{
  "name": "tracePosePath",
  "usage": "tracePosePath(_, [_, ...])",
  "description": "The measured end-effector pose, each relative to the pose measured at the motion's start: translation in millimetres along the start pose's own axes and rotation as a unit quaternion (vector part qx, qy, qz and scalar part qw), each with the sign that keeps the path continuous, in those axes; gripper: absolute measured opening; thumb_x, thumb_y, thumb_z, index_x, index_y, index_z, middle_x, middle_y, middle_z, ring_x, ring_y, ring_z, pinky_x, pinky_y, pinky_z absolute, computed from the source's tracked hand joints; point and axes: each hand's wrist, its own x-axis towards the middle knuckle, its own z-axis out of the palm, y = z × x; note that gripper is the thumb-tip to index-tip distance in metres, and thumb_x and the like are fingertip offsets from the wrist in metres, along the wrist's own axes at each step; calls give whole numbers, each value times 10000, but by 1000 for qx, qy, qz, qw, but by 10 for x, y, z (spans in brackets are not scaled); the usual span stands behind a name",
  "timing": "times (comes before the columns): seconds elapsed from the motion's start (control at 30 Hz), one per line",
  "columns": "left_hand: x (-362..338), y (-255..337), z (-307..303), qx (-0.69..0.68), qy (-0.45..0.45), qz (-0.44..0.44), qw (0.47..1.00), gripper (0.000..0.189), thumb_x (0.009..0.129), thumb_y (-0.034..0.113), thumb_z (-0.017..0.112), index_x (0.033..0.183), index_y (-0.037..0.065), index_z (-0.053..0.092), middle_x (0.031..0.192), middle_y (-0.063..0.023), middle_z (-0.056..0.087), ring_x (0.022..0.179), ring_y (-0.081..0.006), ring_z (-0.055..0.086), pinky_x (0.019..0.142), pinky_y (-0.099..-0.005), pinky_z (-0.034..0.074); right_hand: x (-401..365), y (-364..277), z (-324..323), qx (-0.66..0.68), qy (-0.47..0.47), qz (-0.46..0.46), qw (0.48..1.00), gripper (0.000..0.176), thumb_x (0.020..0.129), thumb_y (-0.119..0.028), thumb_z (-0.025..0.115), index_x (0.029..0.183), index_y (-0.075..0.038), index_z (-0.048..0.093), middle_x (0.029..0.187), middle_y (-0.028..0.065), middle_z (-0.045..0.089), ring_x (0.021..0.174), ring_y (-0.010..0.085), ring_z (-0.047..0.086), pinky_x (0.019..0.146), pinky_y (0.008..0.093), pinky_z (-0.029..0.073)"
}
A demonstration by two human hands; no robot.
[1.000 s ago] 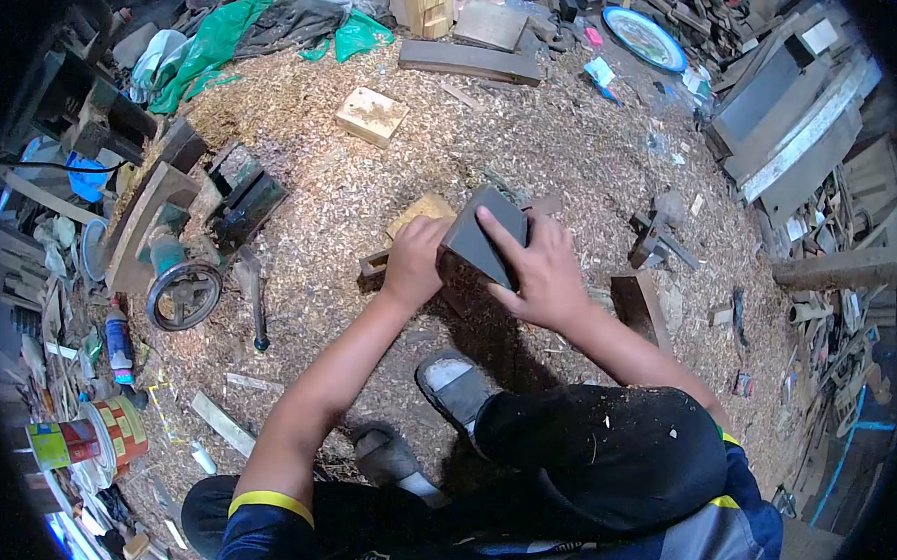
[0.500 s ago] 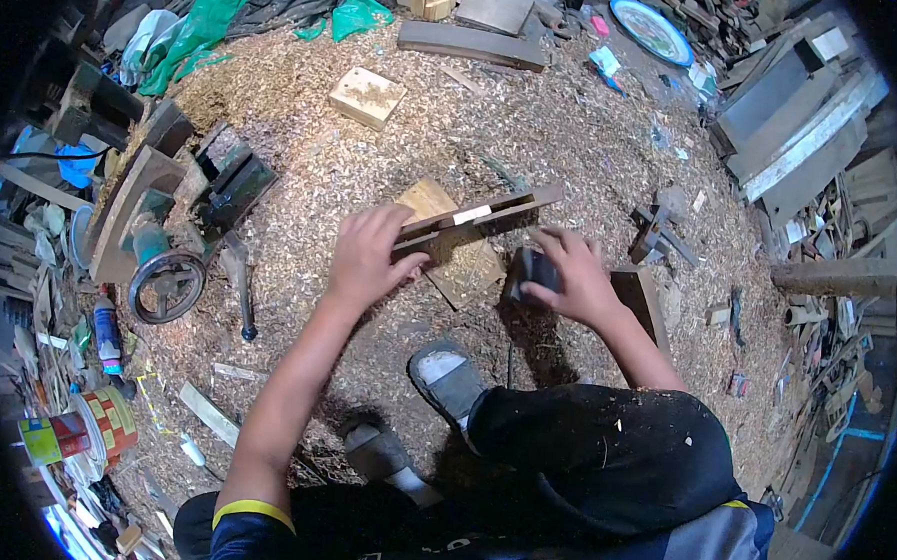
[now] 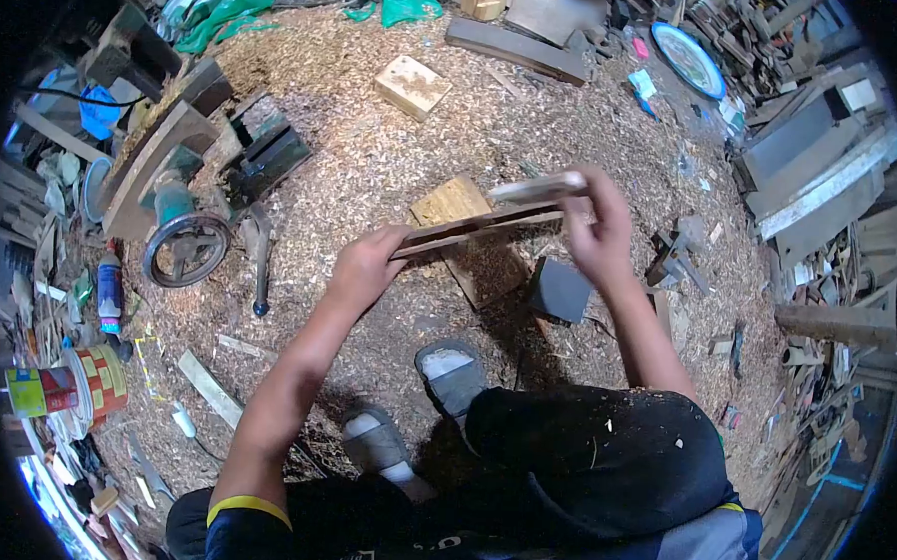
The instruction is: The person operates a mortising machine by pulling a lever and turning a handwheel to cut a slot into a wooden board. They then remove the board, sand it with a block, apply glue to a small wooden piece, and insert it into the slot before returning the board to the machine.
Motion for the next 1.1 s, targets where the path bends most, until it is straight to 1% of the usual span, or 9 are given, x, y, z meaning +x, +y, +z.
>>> tracePosePath(0.1, [-22,21,-23,0,-1,15,1000,452,869,92,824,1305,100,707,1248,-135,765,1117,-363,749,956,-447,623,65,-35,-200,95,81,34,992,240,1033,44,651,1267,-10,634,1126,93,703,1089,200,703,996,334,534])
tracePosePath(0.13, [-27,14,-12,3,2,19,1000,466,858,76,826,1308,102,706,1255,-134,765,1123,-360,750,963,-445,624,83,28,-287,79,43,0,996,260,1095,32,603,1350,-17,591,1216,59,679,1134,135,655,1007,308,513])
tracePosePath(0.3, [-24,11,1,1,18,35,999,524,818,37,837,1318,112,702,1291,-129,759,1140,-354,751,972,-444,625,-57,179,-271,56,58,30,996,243,1088,19,626,1326,-17,600,1202,54,672,1141,137,650,1021,314,507])
tracePosePath(0.37, [-17,14,-10,-2,4,16,1000,554,821,48,855,1350,110,704,1303,-140,763,1154,-367,750,1000,-442,620,-113,168,-245,51,40,51,997,285,1017,69,650,1294,5,627,1200,99,672,1164,196,661,1049,331,507])
tracePosePath(0.73, [139,220,187,2,6,40,999,563,787,67,890,1321,133,724,1268,-119,783,1110,-334,773,954,-427,635,-201,-3,-314,29,4,53,998,242,1003,43,639,1241,-3,639,1144,134,688,1114,242,687,1001,367,521])
tracePosePath(0.93, [258,404,395,-31,8,49,998,491,818,80,855,1290,97,721,1222,-136,784,1100,-340,765,944,-448,630,-306,-186,-149,-23,-101,-85,991,359,899,91,694,1237,-27,666,1179,174,712,1130,384,701,999,467,542])
tracePosePath(1.03, [304,394,410,-37,12,41,998,498,809,76,857,1287,110,722,1211,-133,783,1076,-343,765,919,-449,627,-316,-220,-15,-33,-128,-113,985,340,885,122,703,1191,-27,682,1132,166,717,1056,343,724,924,425,564])
tracePosePath(1.07, [313,408,400,-43,13,33,998,523,789,56,865,1290,126,734,1197,-127,791,1047,-340,775,888,-434,632,-328,-210,-1,-30,-157,-100,982,415,860,62,737,1254,-52,673,1202,164,704,1154,405,679,1005,491,538])
tracePosePath(1.1, [324,424,392,-49,15,23,998,549,769,36,873,1293,141,745,1183,-121,799,1017,-338,786,857,-418,637,-329,-202,26,-28,-155,-98,983,415,860,62,737,1254,-52,673,1202,164,704,1154,405,679,1005,491,538])
